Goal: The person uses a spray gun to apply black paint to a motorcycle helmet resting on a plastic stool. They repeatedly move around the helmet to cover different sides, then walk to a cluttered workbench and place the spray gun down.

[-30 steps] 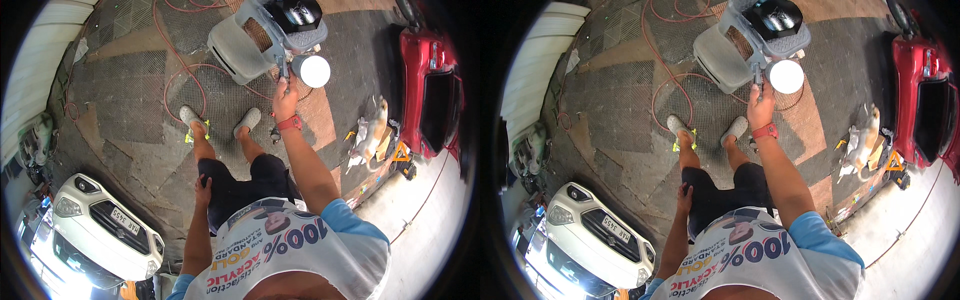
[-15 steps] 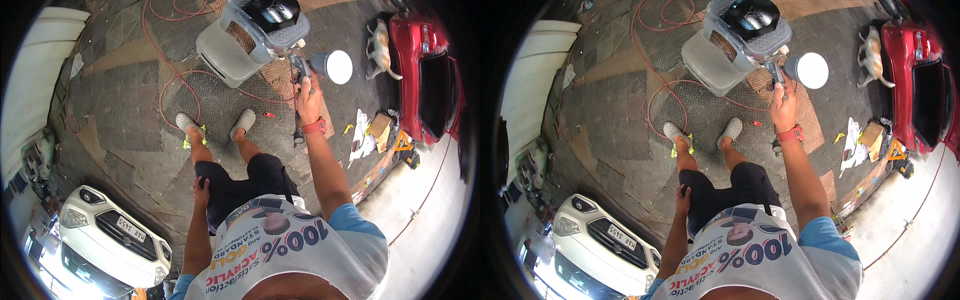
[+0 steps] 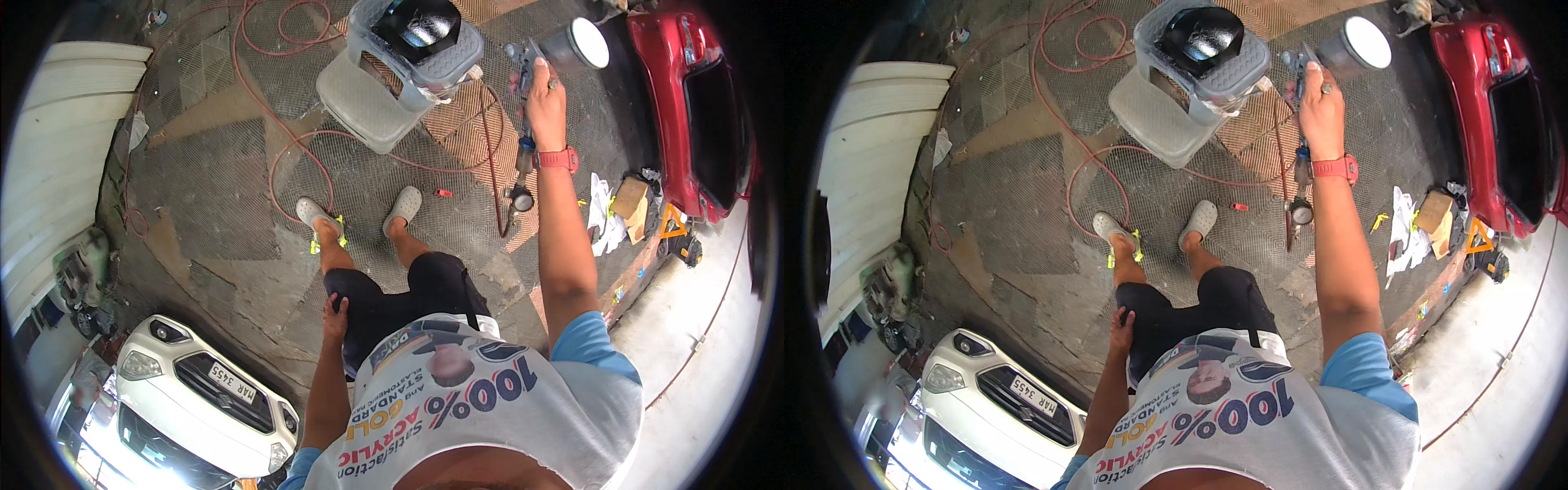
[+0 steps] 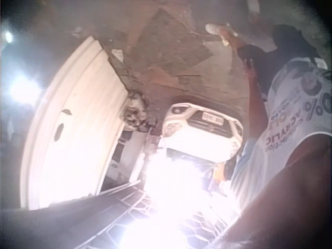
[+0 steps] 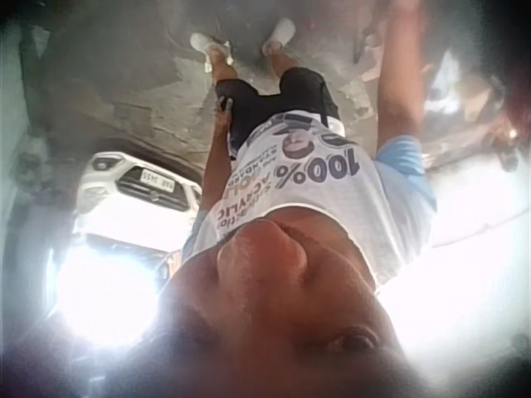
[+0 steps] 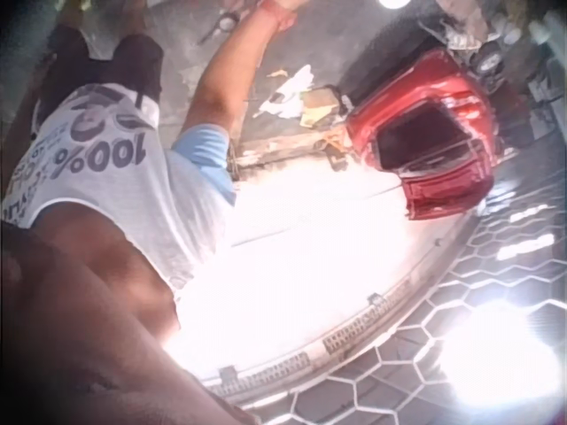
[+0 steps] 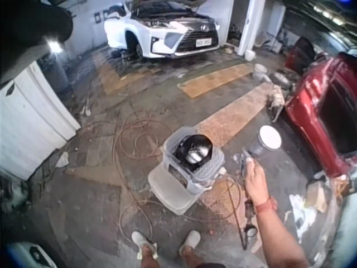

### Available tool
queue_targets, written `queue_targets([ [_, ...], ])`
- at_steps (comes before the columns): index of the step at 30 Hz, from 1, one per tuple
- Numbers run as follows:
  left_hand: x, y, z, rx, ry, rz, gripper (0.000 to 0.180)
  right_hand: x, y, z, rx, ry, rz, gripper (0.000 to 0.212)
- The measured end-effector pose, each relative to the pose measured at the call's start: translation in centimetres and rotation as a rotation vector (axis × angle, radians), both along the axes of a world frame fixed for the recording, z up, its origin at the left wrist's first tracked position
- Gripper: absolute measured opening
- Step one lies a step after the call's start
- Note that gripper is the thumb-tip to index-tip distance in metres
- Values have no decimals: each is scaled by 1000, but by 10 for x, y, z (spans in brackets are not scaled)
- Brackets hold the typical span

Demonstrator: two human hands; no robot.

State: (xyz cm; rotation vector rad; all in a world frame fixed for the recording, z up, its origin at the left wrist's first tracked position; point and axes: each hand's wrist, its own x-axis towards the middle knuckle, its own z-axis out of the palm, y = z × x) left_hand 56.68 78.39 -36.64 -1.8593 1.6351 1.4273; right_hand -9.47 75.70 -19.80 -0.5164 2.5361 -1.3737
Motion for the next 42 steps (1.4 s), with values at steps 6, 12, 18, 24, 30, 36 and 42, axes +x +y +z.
queue_targets([
  [6,-22,-5,23,39,-44,17,71,22,-26,39,-52,-275,142,46],
  [12,-35,-7,37,28,-31,9,70,24,-44,41,-24,-376,312,52],
  [18,-47,-12,51,70,-91,23,71,-24,-59,35,-30,-378,231,57],
  [24,-36,-9,47,66,61,130,69,-84,-73,37,62,-295,98,60],
  [30,-35,-21,57,44,54,146,66,-111,-97,33,126,-210,108,61],
  [36,-13,-36,48,-15,46,203,62,-75,-141,41,91,-275,282,70],
  [42,0,-76,46,-38,101,216,58,-53,-176,47,54,-369,413,69],
])
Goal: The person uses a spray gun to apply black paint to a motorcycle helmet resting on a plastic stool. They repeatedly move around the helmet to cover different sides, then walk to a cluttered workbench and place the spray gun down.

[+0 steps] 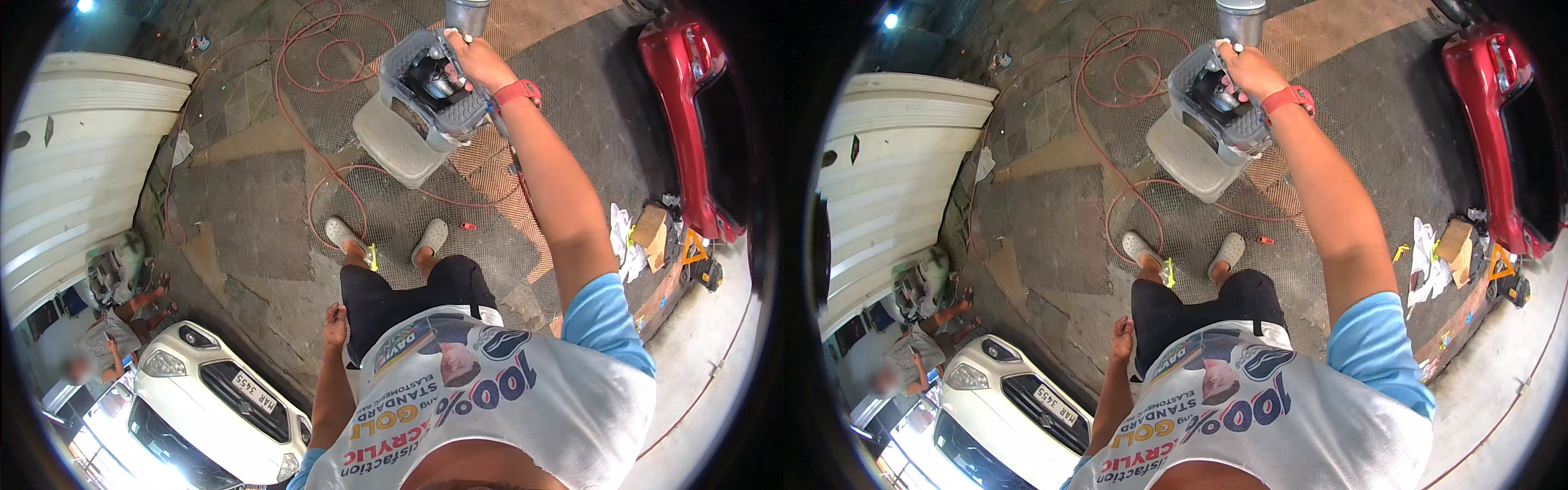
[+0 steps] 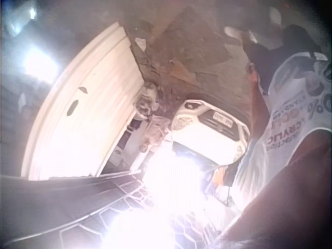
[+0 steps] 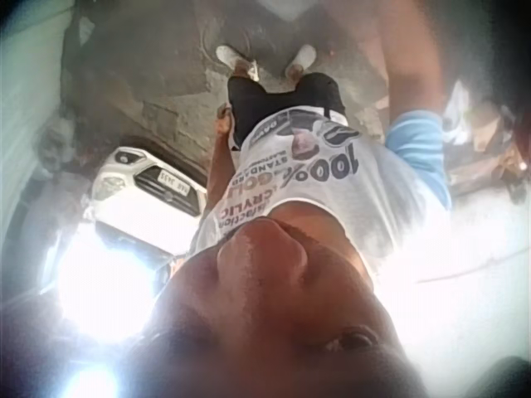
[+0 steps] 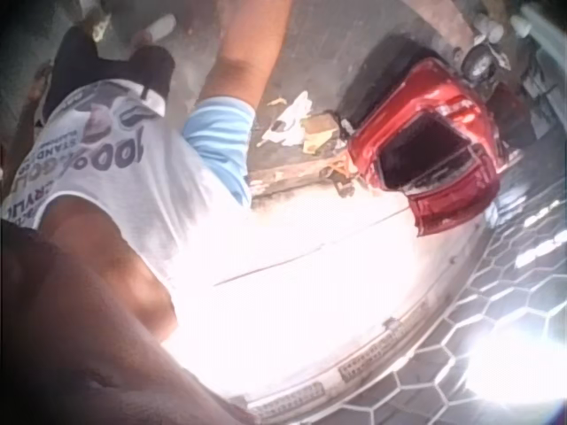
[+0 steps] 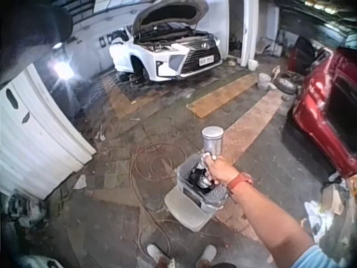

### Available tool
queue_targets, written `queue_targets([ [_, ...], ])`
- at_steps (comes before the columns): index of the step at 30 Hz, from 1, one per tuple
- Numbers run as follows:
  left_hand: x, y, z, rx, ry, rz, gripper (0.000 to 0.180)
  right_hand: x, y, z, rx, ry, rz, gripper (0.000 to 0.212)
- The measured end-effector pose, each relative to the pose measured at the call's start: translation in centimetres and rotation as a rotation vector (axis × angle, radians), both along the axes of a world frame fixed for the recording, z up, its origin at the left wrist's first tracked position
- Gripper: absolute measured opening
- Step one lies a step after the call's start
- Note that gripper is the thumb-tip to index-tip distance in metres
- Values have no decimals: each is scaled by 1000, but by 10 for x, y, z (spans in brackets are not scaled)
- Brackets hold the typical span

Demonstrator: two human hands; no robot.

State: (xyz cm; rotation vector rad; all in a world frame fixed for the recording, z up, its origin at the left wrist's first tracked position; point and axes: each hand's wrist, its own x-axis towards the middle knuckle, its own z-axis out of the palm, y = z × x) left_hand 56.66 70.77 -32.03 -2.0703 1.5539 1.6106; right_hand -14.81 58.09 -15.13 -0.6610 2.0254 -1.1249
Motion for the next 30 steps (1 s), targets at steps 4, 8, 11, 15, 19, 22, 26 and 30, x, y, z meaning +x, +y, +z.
queue_targets([
  [4,16,-44,-9,-30,-13,-55,56,-8,-32,8,78,144,-212,67],
  [8,20,-100,-14,57,-20,-85,55,-16,-75,-25,173,531,-341,72],
  [11,37,-149,-25,94,-68,-153,53,20,-106,-10,286,349,-294,71],
  [15,50,-236,-30,105,-12,-167,53,73,-124,-14,239,212,-422,68],
  [19,53,-335,-21,83,-36,-297,56,119,-134,-72,72,399,-743,58],
  [22,63,-394,-13,60,0,-343,58,198,-152,-86,-7,507,-937,48],
  [26,46,-446,9,81,-82,-406,57,290,-159,-129,-57,305,-1211,48],
  [30,42,-469,4,102,-89,-564,56,332,-185,-153,-39,261,-1343,50],
])
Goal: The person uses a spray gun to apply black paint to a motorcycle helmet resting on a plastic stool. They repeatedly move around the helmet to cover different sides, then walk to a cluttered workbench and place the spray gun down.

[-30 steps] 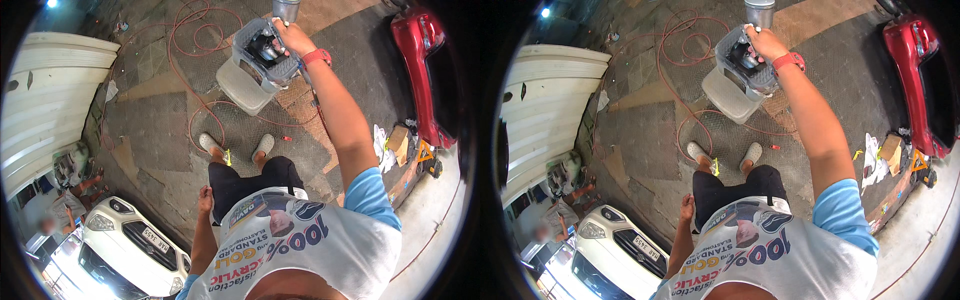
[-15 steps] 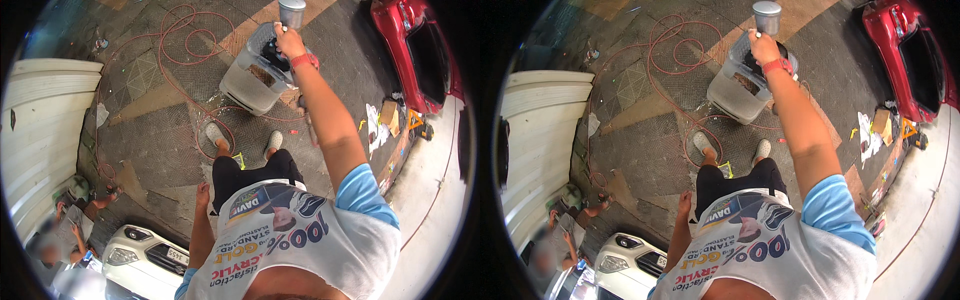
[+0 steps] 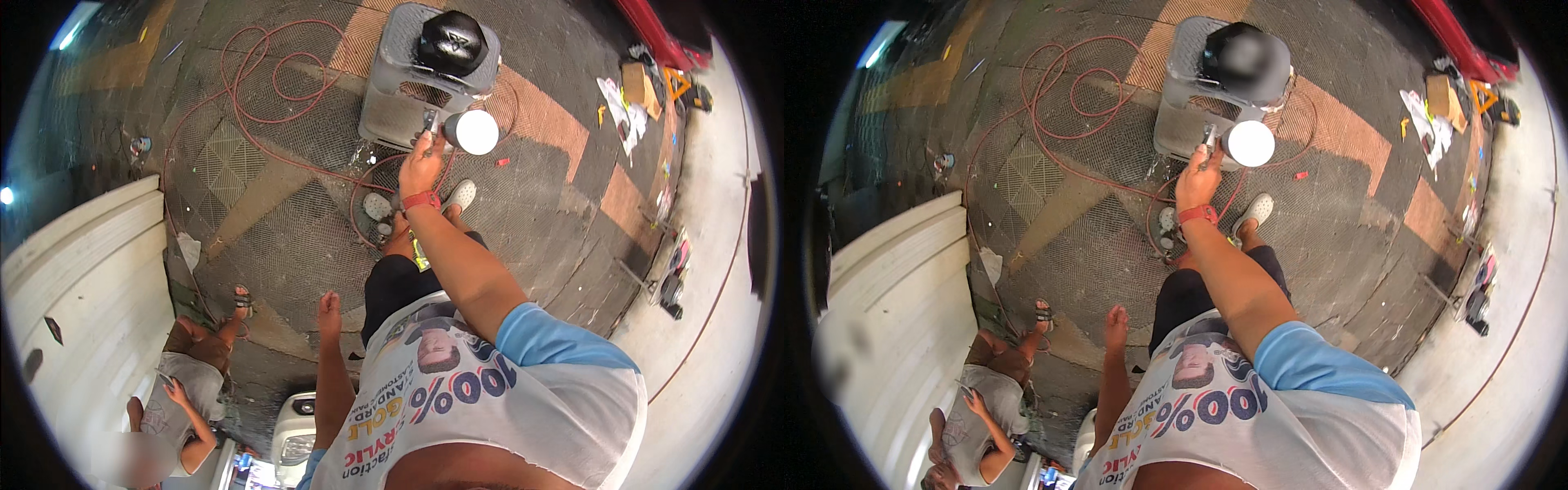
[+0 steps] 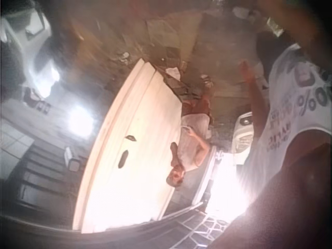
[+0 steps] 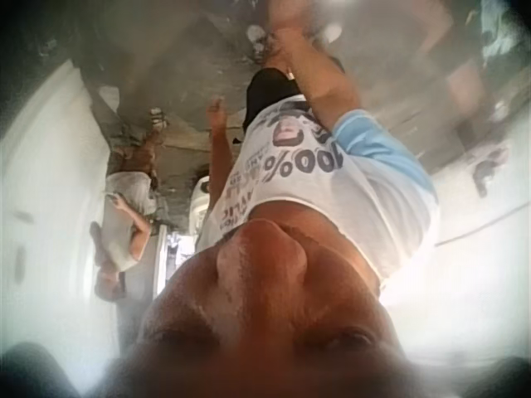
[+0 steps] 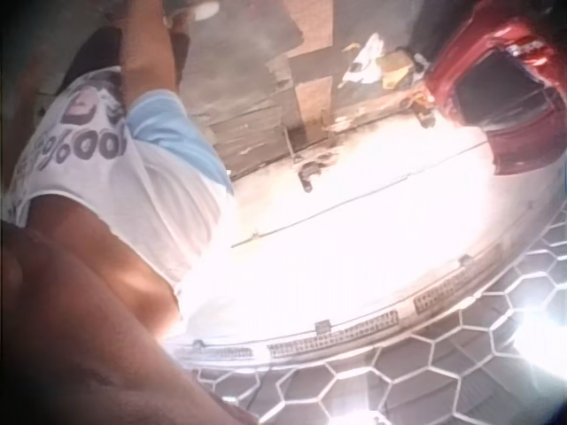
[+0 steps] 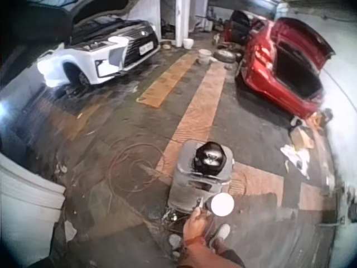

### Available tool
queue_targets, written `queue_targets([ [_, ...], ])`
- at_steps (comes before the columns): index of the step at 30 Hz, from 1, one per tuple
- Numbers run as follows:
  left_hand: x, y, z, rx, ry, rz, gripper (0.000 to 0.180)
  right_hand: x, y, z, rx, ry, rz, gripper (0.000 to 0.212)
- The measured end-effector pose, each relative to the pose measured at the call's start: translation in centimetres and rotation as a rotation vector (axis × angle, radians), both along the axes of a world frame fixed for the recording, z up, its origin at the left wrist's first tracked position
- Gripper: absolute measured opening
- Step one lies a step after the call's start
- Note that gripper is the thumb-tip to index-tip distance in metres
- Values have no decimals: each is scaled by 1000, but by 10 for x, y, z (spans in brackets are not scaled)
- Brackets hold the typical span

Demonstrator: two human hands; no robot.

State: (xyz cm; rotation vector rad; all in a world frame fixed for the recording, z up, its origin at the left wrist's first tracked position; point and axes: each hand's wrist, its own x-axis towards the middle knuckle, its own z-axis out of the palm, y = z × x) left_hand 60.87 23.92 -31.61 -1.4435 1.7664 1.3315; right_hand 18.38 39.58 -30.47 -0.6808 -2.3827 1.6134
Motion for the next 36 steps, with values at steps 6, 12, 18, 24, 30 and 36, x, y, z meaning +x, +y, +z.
queue_targets([
  [6,-33,-5,19,41,65,-139,54,-22,-42,-30,-41,107,-126,53],
  [12,-26,-23,23,10,132,-220,50,-50,-60,-26,-254,195,-113,53],
  [18,-8,-47,16,-1,64,-220,50,-48,-58,-25,-215,129,-141,51],
  [24,-21,-44,21,47,47,-197,48,-37,-56,-21,-136,134,-61,51],
  [30,-43,-43,24,70,86,-143,50,-34,-39,-36,-78,91,-54,49],
  [36,-41,-51,16,62,78,-221,51,-16,-4,-42,-56,92,44,51],
])
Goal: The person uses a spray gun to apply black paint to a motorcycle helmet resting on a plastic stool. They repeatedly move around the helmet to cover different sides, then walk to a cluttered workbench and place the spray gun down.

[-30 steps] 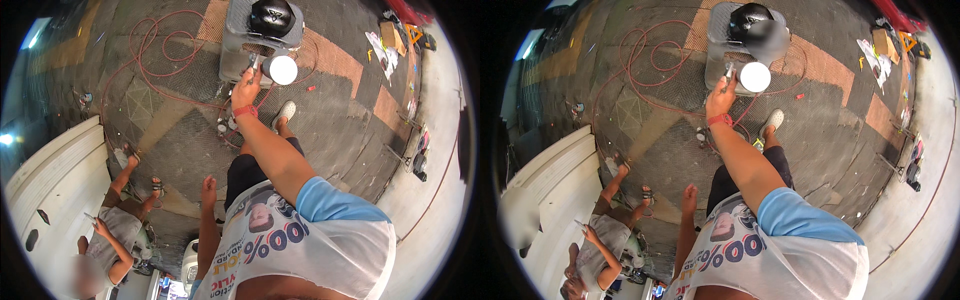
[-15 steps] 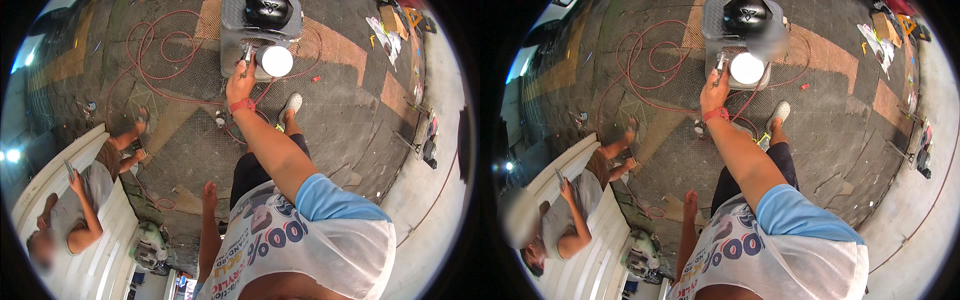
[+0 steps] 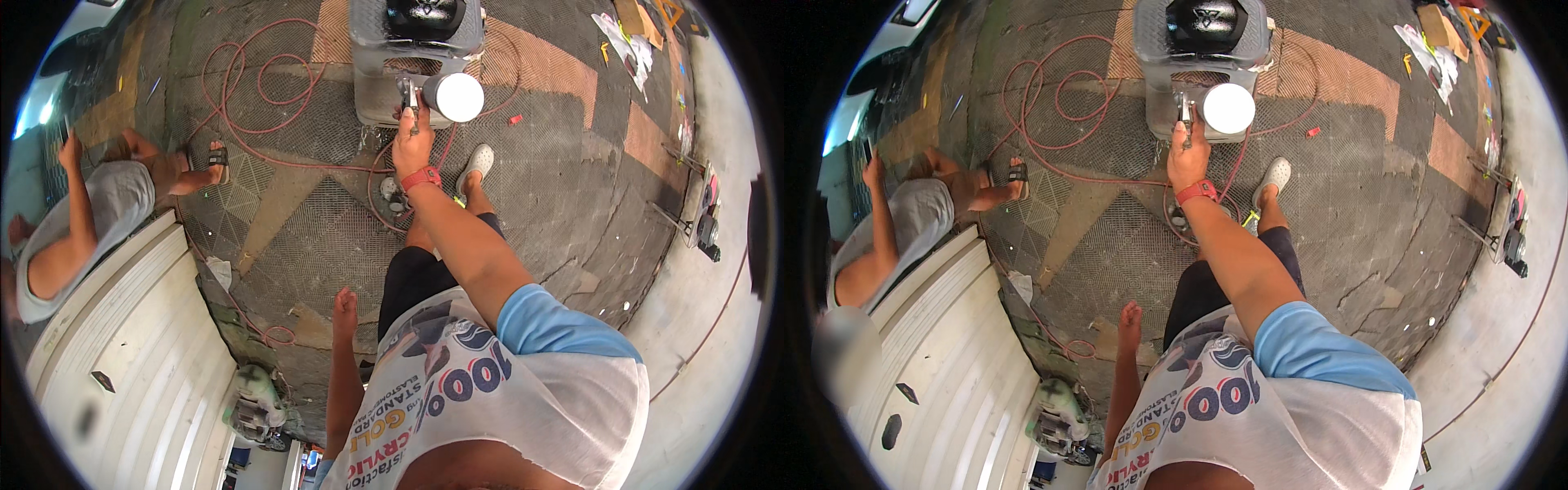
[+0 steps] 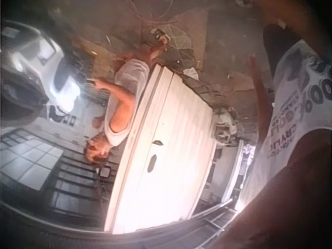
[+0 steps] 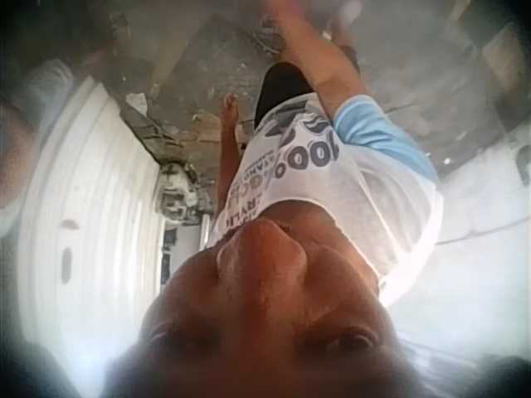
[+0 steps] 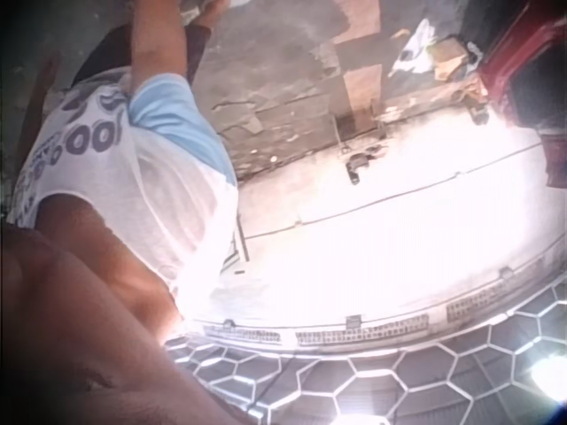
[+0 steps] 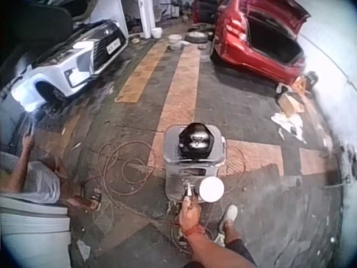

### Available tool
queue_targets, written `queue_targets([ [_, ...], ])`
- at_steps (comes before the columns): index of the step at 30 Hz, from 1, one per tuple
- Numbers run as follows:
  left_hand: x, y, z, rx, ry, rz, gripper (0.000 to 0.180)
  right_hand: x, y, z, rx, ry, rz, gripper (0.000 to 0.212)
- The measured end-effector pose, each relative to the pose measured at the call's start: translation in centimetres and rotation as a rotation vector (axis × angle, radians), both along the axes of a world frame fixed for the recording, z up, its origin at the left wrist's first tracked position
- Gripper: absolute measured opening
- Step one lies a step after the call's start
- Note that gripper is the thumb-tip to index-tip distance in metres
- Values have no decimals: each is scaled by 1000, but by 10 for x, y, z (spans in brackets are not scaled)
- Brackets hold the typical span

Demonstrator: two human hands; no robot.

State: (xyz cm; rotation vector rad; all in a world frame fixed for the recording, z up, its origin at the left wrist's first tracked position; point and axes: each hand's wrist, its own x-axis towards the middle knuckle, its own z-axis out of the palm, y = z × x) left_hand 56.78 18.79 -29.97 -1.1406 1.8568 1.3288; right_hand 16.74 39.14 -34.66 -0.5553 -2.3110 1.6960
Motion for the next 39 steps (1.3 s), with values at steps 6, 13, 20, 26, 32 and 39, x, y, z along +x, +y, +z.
queue_targets([
  [6,-1,-2,1,-30,-46,-96,52,3,49,-5,77,19,69,52],
  [13,-2,5,-10,-24,37,-86,54,2,121,9,207,72,18,40],
  [20,-15,13,-7,21,-36,-28,56,4,133,22,71,-49,-102,44],
  [26,-14,16,-4,-21,-24,-43,51,0,101,33,-11,-3,-8,51],
  [32,-19,19,7,-62,-56,-82,54,-6,68,52,-19,-13,191,51],
  [39,-21,19,9,12,-65,-30,62,-32,104,92,4,30,108,41],
])
